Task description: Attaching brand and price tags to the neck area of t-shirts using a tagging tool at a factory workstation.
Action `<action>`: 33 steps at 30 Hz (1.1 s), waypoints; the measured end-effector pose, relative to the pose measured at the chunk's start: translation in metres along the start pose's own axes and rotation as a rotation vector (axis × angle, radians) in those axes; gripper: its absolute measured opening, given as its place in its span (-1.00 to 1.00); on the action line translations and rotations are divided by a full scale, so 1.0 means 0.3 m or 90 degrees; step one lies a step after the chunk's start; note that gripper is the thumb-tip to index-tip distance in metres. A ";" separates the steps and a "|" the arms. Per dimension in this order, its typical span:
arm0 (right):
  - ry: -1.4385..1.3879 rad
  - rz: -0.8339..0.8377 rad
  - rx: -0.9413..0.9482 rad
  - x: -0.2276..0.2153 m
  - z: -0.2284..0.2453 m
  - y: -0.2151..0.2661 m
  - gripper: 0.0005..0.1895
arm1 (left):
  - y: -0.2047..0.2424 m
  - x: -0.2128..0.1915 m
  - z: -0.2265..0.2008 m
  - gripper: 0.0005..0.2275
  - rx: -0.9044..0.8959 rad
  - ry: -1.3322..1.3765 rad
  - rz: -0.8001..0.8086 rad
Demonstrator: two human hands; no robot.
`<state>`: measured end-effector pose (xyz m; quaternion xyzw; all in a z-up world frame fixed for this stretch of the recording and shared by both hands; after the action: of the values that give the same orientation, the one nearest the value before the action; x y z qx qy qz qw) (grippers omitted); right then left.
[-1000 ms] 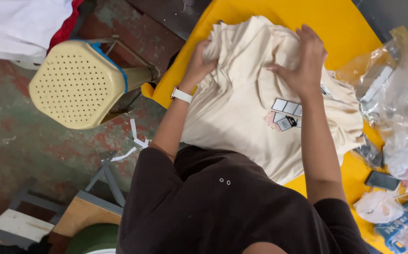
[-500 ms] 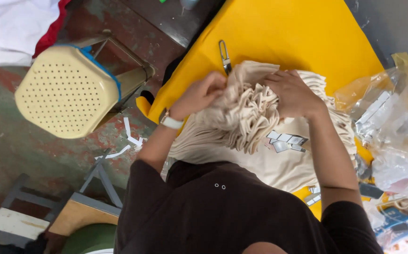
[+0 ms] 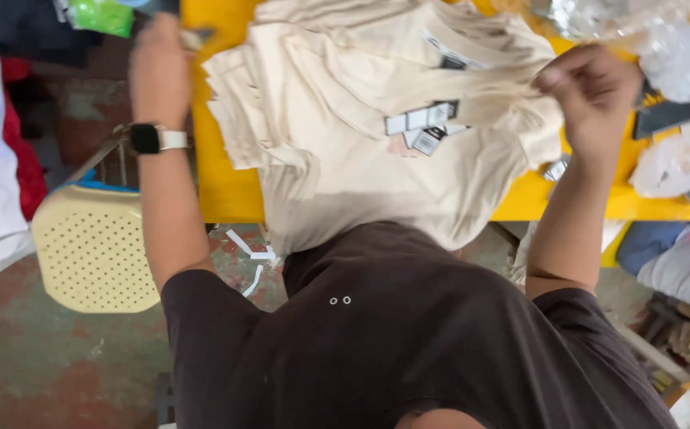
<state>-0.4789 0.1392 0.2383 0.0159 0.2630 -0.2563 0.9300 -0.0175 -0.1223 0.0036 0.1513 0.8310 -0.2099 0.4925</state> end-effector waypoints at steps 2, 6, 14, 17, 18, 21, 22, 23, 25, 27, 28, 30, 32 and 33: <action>0.095 0.103 -0.019 0.032 -0.035 0.084 -0.88 | -0.023 -0.151 -0.072 -0.70 0.003 0.054 -0.091; 0.191 0.131 -0.067 0.109 -0.228 0.158 -0.90 | -0.050 -0.358 -0.440 -0.90 0.069 0.300 -0.221; 0.029 -0.085 -0.151 0.117 -0.281 -0.022 -0.75 | 0.145 0.268 -1.326 -0.68 0.136 0.784 0.341; 0.041 -0.125 -0.155 0.103 -0.337 -0.047 -0.81 | -0.030 0.391 -1.260 -0.53 0.119 0.670 0.224; 0.051 -0.136 -0.166 0.100 -0.349 -0.051 -0.82 | -0.106 0.417 -1.211 -0.52 0.079 0.673 0.167; 0.066 -0.121 -0.196 0.110 -0.344 -0.061 -0.80 | -0.182 0.357 -1.200 -0.65 0.097 0.570 0.124; 0.066 -0.122 -0.192 0.103 -0.348 -0.066 -0.80 | -0.177 0.363 -1.220 -0.65 0.097 0.569 0.128; 0.103 -0.100 -0.188 0.111 -0.357 -0.070 -0.78 | -0.176 0.366 -1.229 -0.65 0.094 0.534 0.108; 0.137 -0.077 -0.182 0.121 -0.359 -0.084 -0.76 | -0.175 0.344 -1.257 -0.63 0.090 0.496 0.090; 0.266 -0.013 -0.214 0.155 -0.349 -0.090 -0.77 | -0.173 0.304 -1.300 -0.68 0.053 0.557 0.111; 0.266 -0.012 -0.213 0.153 -0.341 -0.095 -0.77 | -0.172 0.328 -1.299 -0.68 0.052 0.557 0.113; 0.336 0.017 -0.275 0.175 -0.307 -0.093 -0.78 | -0.177 0.360 -1.285 -0.68 0.043 0.576 0.079; 0.378 0.022 -0.283 0.186 -0.318 -0.100 -0.78 | -0.189 0.347 -1.287 -0.71 0.043 0.572 0.076; 0.421 0.025 -0.291 0.193 -0.325 -0.102 -0.79 | -0.193 0.338 -1.288 -0.74 0.045 0.568 0.071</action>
<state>-0.4983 0.1015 0.1288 -0.1048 0.5980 -0.1542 0.7795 -0.3832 0.0245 0.0905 0.2881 0.9450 -0.1253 0.0913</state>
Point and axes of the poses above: each hand's wrist, its own y-axis away from the middle knuckle, its own x-axis out of the palm, z = x × y, the point moved 10 cm from there along -y, towards the middle knuckle, and after that the axes turned 14 degrees about -z, right-handed, at the moved point
